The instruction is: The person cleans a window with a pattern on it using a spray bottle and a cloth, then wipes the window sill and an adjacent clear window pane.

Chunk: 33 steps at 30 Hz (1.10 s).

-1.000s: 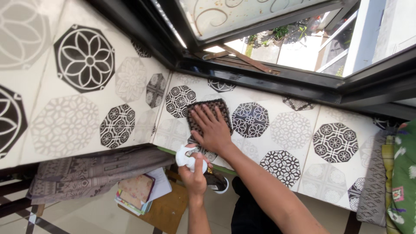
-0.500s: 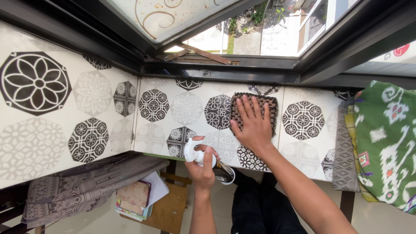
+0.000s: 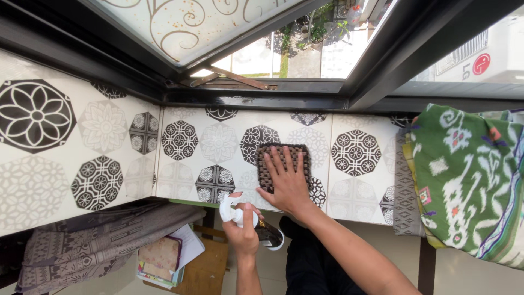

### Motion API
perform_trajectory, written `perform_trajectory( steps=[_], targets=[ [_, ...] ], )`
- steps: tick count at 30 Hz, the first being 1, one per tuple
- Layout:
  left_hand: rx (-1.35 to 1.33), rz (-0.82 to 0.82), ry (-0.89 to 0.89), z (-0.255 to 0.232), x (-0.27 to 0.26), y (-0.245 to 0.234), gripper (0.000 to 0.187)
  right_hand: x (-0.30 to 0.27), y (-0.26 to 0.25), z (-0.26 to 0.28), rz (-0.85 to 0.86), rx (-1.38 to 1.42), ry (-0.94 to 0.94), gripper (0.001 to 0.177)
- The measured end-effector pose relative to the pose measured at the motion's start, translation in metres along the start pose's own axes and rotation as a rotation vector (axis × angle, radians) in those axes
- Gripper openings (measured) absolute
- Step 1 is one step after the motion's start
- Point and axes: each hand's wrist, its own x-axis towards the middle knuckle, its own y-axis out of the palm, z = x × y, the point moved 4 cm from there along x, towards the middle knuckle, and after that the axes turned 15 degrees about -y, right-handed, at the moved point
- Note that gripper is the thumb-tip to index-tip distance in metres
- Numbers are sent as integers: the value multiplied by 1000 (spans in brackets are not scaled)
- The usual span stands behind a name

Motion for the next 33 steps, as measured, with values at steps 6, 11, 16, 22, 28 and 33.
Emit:
perform_trajectory(
  steps=[6, 11, 16, 22, 28, 33],
  targets=[
    [120, 58, -6, -29, -22, 46, 31, -95, -28, -71, -44, 14, 153, 75],
    [203, 132, 89, -81, -67, 90, 29, -127, -94, -95, -385, 471, 346, 56],
    [282, 170, 173, -122, -106, 118, 32, -126, -193, -87, -844, 478, 449, 38],
    [296, 233, 179, -174, -103, 127, 31, -63, -313, -76, -1192, 297, 186, 53],
    [312, 283, 401, -251, -59, 140, 33, 54, -335, -107, -755, -375, -78, 94],
    [255, 317, 498, -293, -33, 152, 34, 58, -325, -135, -869, -611, -126, 86]
  ],
)
